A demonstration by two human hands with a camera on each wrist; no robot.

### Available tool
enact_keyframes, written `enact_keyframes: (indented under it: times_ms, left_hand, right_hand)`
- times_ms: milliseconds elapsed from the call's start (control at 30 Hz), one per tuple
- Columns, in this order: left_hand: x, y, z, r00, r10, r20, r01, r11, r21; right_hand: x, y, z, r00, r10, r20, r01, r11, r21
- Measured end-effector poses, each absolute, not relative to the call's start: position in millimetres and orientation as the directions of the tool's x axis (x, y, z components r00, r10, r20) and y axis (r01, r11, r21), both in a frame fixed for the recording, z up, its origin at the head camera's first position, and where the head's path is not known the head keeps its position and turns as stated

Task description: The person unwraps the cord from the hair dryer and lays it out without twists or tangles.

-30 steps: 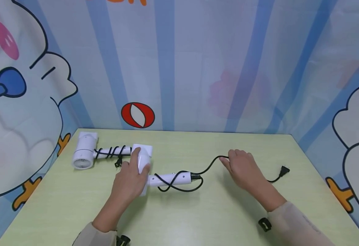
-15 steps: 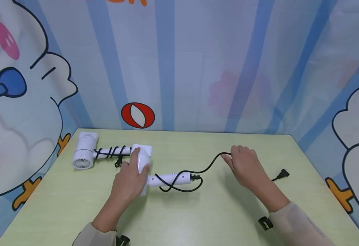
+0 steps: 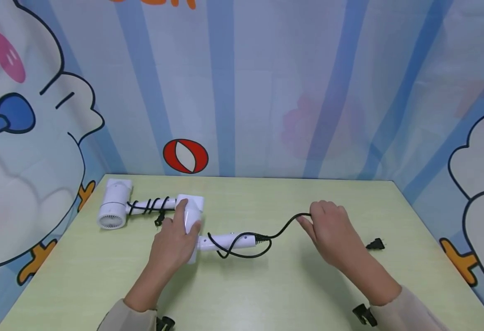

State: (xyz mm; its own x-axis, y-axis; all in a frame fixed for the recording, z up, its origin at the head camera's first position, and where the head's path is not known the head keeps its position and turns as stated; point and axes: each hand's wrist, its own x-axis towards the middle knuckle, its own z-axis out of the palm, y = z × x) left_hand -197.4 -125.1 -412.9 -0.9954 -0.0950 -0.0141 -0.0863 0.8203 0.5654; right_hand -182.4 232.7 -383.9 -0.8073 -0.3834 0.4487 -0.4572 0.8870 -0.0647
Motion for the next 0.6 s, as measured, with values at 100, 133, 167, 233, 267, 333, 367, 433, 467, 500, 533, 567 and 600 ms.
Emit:
enact_keyframes:
  times_ms: [100,133,167,233,267,333,367,433,467,500,533,567,600]
  left_hand:
    - [-198.6,-125.3,-413.7,-0.995,-0.098,-0.019,-0.092,0.822,0.562]
    - [-199.1,-125.1,-413.9,-0.995,-0.100,-0.018,-0.093,0.822,0.562]
    - [-199.4,-124.8,-413.9,-0.995,-0.102,-0.018,-0.095,0.823,0.560]
    - [-199.9,-124.4,-413.9,-0.994,-0.106,-0.017,-0.098,0.824,0.557]
    - [-200.0,-124.2,-413.5,-0.994,-0.106,-0.016,-0.097,0.824,0.558]
    - [-200.0,-123.6,-412.6,-0.994,-0.108,-0.015,-0.098,0.823,0.559]
    - [-199.8,-123.4,-411.8,-0.994,-0.108,-0.014,-0.097,0.822,0.561]
    - [-199.9,-123.6,-410.7,-0.994,-0.106,-0.010,-0.094,0.819,0.566]
    - [-199.7,-123.8,-410.0,-0.994,-0.105,-0.007,-0.090,0.817,0.569]
    - [-199.7,-123.9,-409.4,-0.995,-0.104,-0.005,-0.089,0.816,0.571]
    - [-199.5,-124.1,-408.6,-0.995,-0.103,-0.003,-0.087,0.815,0.573]
    - [-199.4,-124.4,-408.1,-0.995,-0.103,-0.002,-0.085,0.813,0.576]
    - [-199.4,-124.7,-407.7,-0.995,-0.103,-0.001,-0.085,0.812,0.578]
  right_hand:
    - [-172.1,229.6,-382.4,-0.781,-0.408,0.473,-0.491,0.869,-0.061]
    - [-169.0,228.9,-382.0,-0.770,-0.416,0.484,-0.503,0.863,-0.057]
    - [-166.7,228.5,-381.8,-0.757,-0.426,0.495,-0.516,0.855,-0.054]
    - [-163.7,228.2,-382.0,-0.734,-0.442,0.515,-0.538,0.842,-0.044]
    - [-162.6,228.2,-382.0,-0.725,-0.448,0.524,-0.547,0.836,-0.042]
    - [-161.2,228.2,-382.1,-0.714,-0.455,0.533,-0.558,0.829,-0.041]
    - [-160.6,228.2,-382.2,-0.712,-0.456,0.534,-0.561,0.827,-0.042]
    - [-159.1,227.9,-382.7,-0.715,-0.456,0.530,-0.562,0.826,-0.048]
    - [-158.6,227.8,-383.2,-0.719,-0.456,0.524,-0.560,0.827,-0.048]
    - [-158.0,227.7,-383.9,-0.723,-0.457,0.518,-0.559,0.828,-0.049]
    - [-157.4,227.6,-384.5,-0.727,-0.459,0.512,-0.558,0.828,-0.050]
    - [-156.6,227.4,-385.1,-0.729,-0.460,0.506,-0.558,0.829,-0.050]
    - [-155.9,227.3,-385.8,-0.732,-0.462,0.501,-0.557,0.829,-0.049]
